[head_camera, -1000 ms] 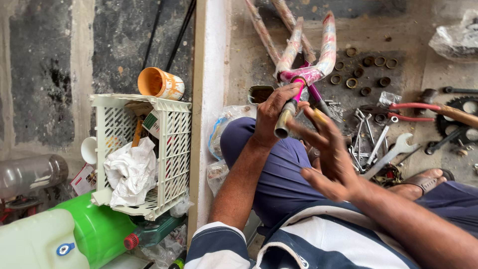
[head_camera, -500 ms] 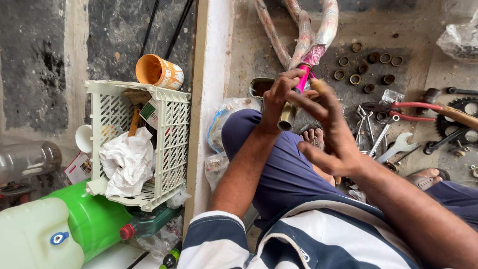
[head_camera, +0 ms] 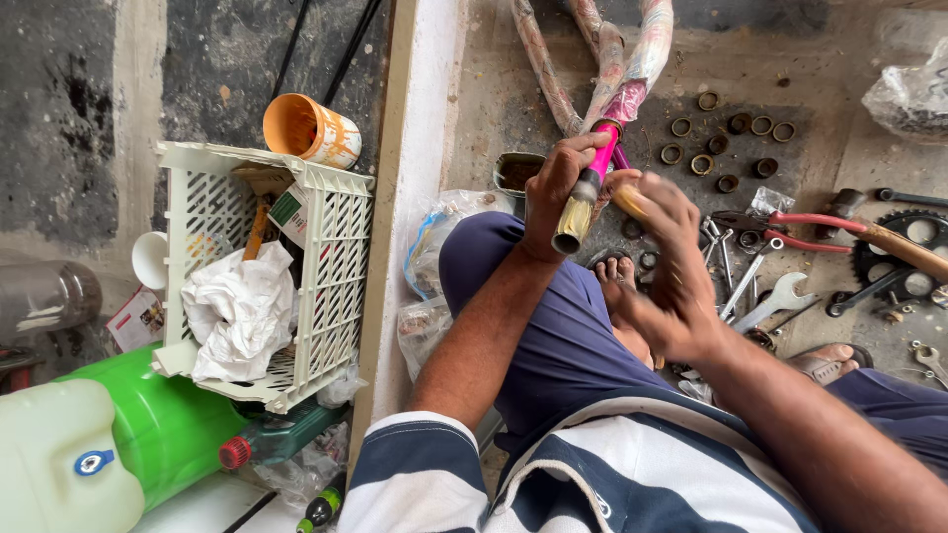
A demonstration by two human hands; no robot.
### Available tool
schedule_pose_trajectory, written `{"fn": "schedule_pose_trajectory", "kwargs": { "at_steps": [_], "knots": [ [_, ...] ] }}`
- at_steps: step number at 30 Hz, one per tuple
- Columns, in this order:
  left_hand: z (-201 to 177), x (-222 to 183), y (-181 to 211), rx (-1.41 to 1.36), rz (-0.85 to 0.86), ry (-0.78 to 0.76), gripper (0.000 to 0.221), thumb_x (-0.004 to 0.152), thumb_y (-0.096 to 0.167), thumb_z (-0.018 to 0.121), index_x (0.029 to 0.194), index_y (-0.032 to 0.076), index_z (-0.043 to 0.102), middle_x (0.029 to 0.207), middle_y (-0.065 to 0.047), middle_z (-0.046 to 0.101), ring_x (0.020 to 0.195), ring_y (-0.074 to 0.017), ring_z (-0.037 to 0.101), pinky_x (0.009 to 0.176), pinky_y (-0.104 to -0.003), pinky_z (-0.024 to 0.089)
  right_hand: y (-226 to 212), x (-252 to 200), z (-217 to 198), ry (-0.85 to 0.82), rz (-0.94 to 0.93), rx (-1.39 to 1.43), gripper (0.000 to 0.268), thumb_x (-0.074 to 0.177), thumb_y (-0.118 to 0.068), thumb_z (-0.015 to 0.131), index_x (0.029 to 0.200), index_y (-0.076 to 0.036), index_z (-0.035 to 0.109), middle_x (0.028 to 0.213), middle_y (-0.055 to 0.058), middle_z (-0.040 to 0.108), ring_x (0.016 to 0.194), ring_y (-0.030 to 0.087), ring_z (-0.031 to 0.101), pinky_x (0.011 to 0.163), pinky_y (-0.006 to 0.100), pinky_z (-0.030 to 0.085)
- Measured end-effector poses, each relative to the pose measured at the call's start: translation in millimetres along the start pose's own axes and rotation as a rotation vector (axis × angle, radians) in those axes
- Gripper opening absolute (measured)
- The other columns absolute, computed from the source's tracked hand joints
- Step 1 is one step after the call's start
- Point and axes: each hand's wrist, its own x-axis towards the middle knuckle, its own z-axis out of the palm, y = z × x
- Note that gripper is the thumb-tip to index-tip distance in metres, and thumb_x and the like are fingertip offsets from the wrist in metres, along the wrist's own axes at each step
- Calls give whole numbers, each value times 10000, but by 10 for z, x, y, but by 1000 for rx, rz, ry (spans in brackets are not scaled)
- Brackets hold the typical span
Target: The person holds a bicycle fork and inserts a metal tube into the head tube while handling various bicycle parts on the floor.
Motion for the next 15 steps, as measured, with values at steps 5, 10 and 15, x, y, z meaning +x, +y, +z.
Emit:
{"fn": "schedule_pose_trajectory", "kwargs": {
  "at_steps": [5,10,15],
  "knots": [
    [-97,-15,18,-76,-114,-113,235,1017,142,686,1180,93,524,1350,-134,666,1110,-276,745,895,-344,646,30,62,55,-37,-9,-16,653,863,-174,684,1486,-84,509,1642,160,295,1568,314,224,1322,474,187],
    [-53,-65,-30,-58,-123,-133,254,994,155,702,1164,88,525,1317,-131,675,1117,-301,757,867,-344,650,64,92,-52,-87,122,263,891,921,-130,687,1648,-91,173,1740,170,101,1609,357,288,1320,499,218],
    [43,18,23,19,-47,-108,342,931,194,762,1123,77,504,1266,-120,672,1096,-323,740,870,-366,645,-136,-40,-72,-1,127,588,929,893,-143,734,1617,-142,153,1667,179,297,1456,359,427,1280,530,320]
  ]
}}
